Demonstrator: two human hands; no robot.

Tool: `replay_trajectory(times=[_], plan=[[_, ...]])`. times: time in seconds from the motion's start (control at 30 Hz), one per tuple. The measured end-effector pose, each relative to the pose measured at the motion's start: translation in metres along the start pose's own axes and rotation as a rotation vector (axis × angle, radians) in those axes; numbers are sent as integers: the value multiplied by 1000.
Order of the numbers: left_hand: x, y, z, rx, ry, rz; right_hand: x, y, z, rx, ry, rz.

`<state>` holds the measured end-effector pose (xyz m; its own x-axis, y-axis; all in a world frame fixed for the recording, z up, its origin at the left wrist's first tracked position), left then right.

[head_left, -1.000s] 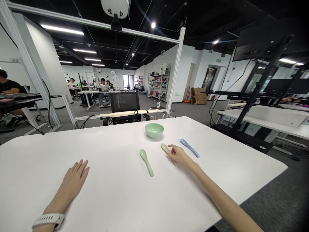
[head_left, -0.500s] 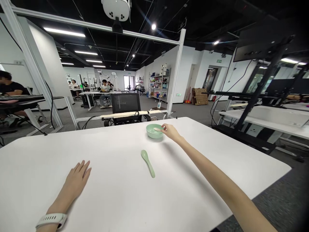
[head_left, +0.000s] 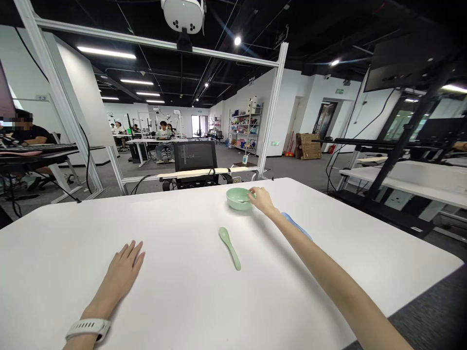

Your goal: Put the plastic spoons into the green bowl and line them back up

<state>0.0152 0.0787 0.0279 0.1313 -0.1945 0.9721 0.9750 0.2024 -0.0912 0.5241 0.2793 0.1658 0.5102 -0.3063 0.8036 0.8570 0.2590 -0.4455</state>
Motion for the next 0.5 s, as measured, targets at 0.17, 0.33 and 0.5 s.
replay_trajectory(times=[0.17,0.33,0.5], plan=[[5,1,0,-7,44,-1,19,45,-53,88,121,152],[5,1,0,-13,64,2,-7,82,-120,128,-69,205],[4,1,1,-22,33,18,-24,89,-143,107,-141,244]])
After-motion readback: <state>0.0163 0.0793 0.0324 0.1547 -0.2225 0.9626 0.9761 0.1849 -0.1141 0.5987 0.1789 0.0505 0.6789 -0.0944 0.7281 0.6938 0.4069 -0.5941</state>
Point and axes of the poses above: each hand's wrist, its own z-axis towards the middle knuckle, its own x-axis out of the back of the hand, y = z × x, the point moved 9 cm from there along z, towards the middle knuckle, and after that the axes turned 13 degrees about z, right-handed, at the moved point
